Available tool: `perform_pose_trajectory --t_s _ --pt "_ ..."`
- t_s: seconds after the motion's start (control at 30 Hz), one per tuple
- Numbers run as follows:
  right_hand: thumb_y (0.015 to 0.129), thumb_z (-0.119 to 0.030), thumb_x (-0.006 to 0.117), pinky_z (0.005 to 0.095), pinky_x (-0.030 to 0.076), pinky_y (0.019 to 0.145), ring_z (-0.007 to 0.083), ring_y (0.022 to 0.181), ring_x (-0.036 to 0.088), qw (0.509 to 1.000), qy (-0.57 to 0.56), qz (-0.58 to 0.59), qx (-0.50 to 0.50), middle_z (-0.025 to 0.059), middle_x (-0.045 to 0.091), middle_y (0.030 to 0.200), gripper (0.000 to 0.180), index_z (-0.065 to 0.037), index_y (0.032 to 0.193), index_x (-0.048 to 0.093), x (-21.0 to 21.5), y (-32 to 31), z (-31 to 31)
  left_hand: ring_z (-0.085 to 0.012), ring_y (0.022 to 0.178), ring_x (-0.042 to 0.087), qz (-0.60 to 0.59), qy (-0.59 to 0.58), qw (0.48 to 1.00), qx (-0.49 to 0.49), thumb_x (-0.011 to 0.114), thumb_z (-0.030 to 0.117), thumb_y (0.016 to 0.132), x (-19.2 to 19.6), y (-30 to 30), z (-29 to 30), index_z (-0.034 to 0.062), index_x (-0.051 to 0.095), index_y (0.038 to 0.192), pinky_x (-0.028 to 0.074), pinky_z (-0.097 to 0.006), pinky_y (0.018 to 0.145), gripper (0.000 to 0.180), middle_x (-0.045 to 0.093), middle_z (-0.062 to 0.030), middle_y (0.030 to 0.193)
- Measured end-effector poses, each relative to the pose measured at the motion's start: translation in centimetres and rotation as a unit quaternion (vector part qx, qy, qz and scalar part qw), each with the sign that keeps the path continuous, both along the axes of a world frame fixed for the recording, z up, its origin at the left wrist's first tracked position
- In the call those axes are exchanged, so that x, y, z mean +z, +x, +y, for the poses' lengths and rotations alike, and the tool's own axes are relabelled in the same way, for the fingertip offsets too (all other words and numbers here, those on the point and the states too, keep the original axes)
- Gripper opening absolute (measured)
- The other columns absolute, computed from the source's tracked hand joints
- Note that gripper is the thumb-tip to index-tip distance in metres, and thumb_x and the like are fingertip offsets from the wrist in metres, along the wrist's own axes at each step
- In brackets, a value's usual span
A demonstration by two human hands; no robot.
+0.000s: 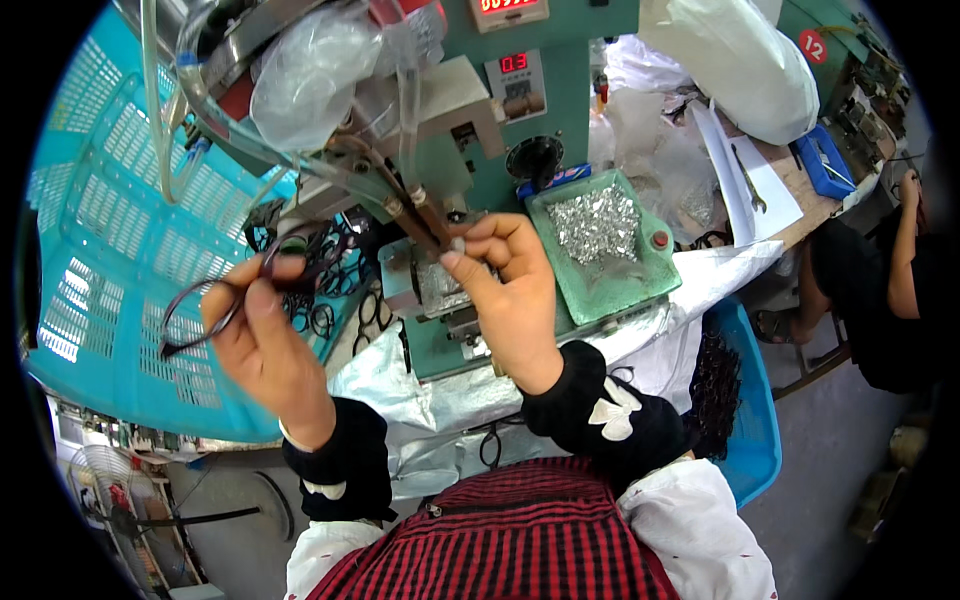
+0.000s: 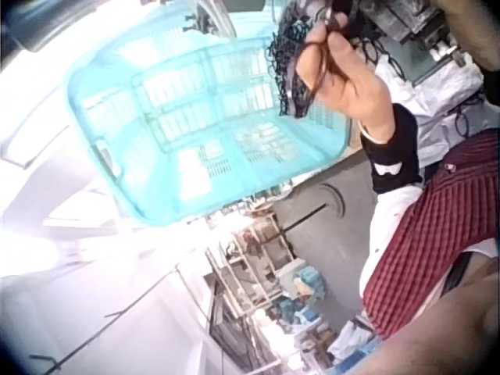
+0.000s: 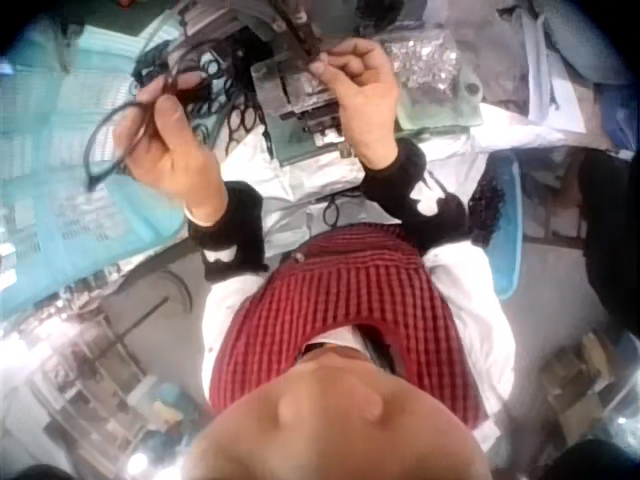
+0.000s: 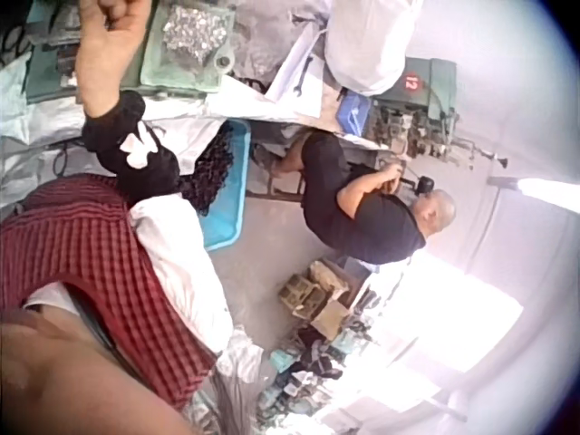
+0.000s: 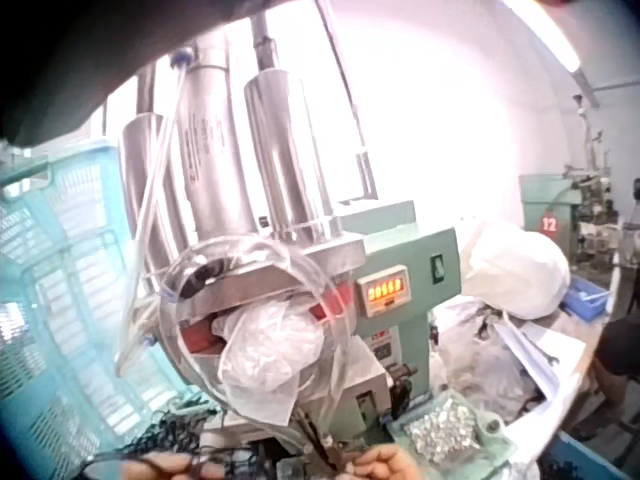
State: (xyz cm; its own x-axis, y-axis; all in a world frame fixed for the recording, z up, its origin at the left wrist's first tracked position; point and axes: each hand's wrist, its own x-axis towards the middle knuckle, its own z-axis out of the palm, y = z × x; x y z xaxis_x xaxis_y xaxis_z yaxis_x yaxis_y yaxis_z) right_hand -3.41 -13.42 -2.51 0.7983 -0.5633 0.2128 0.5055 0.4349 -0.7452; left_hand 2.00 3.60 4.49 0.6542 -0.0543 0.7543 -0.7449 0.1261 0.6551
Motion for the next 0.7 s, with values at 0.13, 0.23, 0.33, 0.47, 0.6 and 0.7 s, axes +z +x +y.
perform_pose_trajectory --t_s 0.13,0.23,0.33,0.47,0.6,0.7 --pt "0.089 0.008 0.067 0.0221 0.048 0.085 0.0079 0.094 0.063 1.000 -0.003 0.021 0.001 0.0064 0.066 0.109 0.030 -0.001 0.114 0.053 1.5 -0.4 0.1 -0.0175 0.088 0.067 -0.009 -0.018 1.000 -0.008 0.058 0.008 0.102 0.6 1.5 -1.2 -0.0013 0.056 0.118 0.052 -0.029 0.084 0.018 0.069 -0.0136 0.097" --pt "0.088 0.008 0.063 0.0252 0.048 0.090 0.0124 0.098 0.065 0.996 -0.062 0.064 -0.012 0.0064 0.065 0.108 0.035 0.001 0.121 0.054 2.5 -1.7 -0.1 -0.0144 0.080 0.062 0.010 0.023 0.999 0.044 0.053 0.010 0.104 0.8 0.6 -1.2 -0.0016 0.056 0.117 0.050 -0.027 0.066 0.018 0.066 -0.0115 0.096" --pt "0.084 0.010 0.055 0.0320 0.049 0.097 0.0206 0.109 0.066 0.953 -0.293 0.073 -0.038 0.0120 0.067 0.117 0.049 0.000 0.132 0.053 2.3 -3.8 -1.6 -0.0174 0.078 0.066 0.156 -0.030 0.978 -0.136 0.052 0.008 0.103 1.2 -2.8 -0.5 -0.0016 0.055 0.116 0.053 -0.029 0.071 0.017 0.066 -0.0110 0.089" --pt "0.084 0.007 0.049 0.0367 0.053 0.090 0.0343 0.101 0.070 0.847 -0.477 0.178 -0.153 0.0183 0.071 0.108 0.035 -0.001 0.112 0.068 -0.7 -4.7 -7.7 -0.0155 0.065 0.064 0.508 0.111 0.733 -0.437 0.041 0.032 0.110 -0.1 -5.3 -1.8 0.0024 0.054 0.119 0.049 -0.026 0.054 0.034 0.066 -0.0127 0.078" --pt "0.085 0.007 0.051 0.0376 0.054 0.084 0.0359 0.093 0.070 0.779 -0.560 0.254 -0.126 0.0177 0.072 0.097 0.031 -0.003 0.107 0.070 -4.1 -6.7 -11.4 -0.0148 0.045 0.052 0.599 0.078 0.688 -0.403 0.040 0.031 0.109 -2.5 -5.1 -3.9 -0.0016 0.060 0.112 0.041 -0.024 0.039 0.038 0.063 -0.0142 0.065" --pt "0.086 0.004 0.057 0.0358 0.052 0.087 0.0314 0.097 0.069 0.773 -0.526 0.208 -0.286 0.0153 0.072 0.103 0.026 -0.003 0.107 0.070 -4.7 -6.8 -13.7 -0.0144 0.040 0.048 0.620 0.060 0.682 -0.383 0.042 0.030 0.108 -3.0 -5.1 -4.7 -0.0016 0.062 0.109 0.039 -0.024 0.037 0.037 0.062 -0.0125 0.063"
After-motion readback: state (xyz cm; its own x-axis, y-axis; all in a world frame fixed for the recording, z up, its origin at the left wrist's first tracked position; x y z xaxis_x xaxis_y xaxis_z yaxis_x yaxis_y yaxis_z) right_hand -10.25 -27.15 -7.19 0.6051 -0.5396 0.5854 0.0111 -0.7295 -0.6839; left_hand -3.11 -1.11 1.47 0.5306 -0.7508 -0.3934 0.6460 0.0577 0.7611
